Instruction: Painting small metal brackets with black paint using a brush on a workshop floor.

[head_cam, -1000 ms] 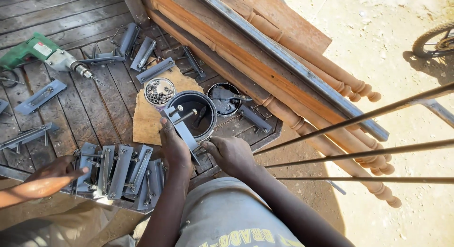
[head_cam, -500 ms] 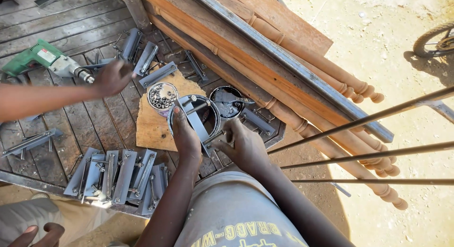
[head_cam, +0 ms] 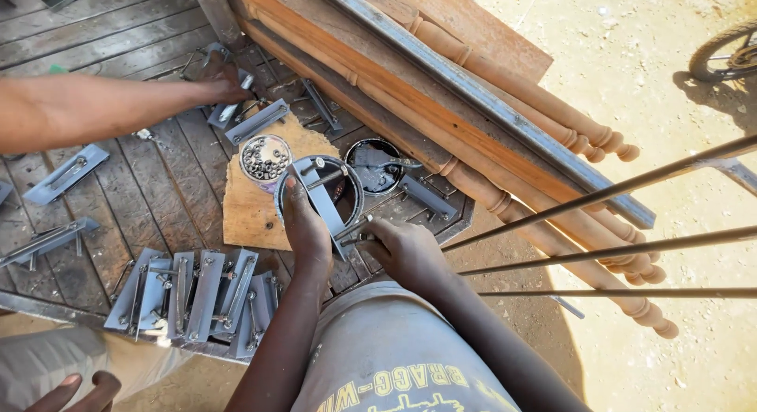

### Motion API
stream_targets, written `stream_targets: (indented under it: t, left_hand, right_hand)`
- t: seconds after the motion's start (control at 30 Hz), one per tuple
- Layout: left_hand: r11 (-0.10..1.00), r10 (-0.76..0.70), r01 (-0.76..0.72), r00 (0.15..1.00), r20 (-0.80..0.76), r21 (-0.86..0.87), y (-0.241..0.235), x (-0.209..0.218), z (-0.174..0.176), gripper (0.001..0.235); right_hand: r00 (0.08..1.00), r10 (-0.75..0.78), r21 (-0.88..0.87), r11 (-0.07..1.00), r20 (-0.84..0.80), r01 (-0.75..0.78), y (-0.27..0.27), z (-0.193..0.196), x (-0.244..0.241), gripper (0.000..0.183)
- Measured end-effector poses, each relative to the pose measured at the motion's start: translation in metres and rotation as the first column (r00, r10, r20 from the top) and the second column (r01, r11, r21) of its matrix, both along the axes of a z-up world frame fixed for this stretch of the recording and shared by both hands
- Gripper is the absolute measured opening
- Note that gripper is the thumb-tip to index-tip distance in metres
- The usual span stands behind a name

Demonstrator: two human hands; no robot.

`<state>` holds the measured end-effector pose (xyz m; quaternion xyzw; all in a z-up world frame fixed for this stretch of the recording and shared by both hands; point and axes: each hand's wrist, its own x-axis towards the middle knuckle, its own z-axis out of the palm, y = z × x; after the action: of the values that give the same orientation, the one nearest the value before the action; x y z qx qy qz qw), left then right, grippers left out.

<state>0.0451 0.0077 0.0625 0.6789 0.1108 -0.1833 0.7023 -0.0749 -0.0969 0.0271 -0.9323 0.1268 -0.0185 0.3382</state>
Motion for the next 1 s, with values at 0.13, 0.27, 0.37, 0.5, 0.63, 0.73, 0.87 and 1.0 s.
stream_targets:
  t: [0.13,0.27,0.37,0.5,0.63,0.73,0.87,1.0]
  left_hand:
    - [0.999,-0.029,0.03,0.999,-0.032,0.026,-0.002,-0.005,-0.035,0.082]
    - [0.998,-0.038,0.038,0.999,-0.003,0.044,-0.006,-0.005,-0.013,0.083]
    - [0.999,-0.033,0.034,0.999,-0.023,0.028,-0.004,-0.007,-0.022,0.081]
    - [0.999,-0.042,0.043,0.999,-0.028,0.011,-0.003,-0.009,-0.011,0.082]
    - [1.0,-0.012,0.012,1.0,-0.018,0.002,-0.003,-0.011,0.002,0.082]
    - [0.999,-0.043,0.043,0.999,0.005,0.017,-0.004,-0.01,-0.009,0.088]
    - [0.998,-0.043,0.042,0.998,-0.04,-0.039,0.001,-0.014,-0.013,0.085]
    - [0.995,0.084,-0.091,0.988,-0.133,-0.047,0.008,-0.021,0.049,0.088]
  right_hand:
    - [0.995,-0.104,-0.095,0.99,-0.004,0.103,-0.01,0.001,-0.006,0.035]
    - [0.996,-0.014,0.002,1.0,0.083,0.014,-0.005,0.011,-0.001,0.029]
    - [0.996,-0.06,-0.072,0.995,0.062,0.065,-0.008,-0.005,-0.005,0.021]
    - [0.992,-0.085,-0.018,0.996,0.089,0.087,-0.013,0.017,-0.005,0.023]
    - [0.991,0.08,-0.01,0.997,0.107,-0.079,-0.002,0.016,0.001,0.028]
    - [0.995,-0.005,-0.219,0.975,0.097,0.026,-0.007,-0.012,-0.001,0.028]
    - [0.996,-0.028,-0.108,0.993,0.084,0.037,-0.01,0.001,0.002,0.033]
    - [0.997,0.072,-0.013,0.997,0.003,-0.072,0.0,0.007,0.006,0.019]
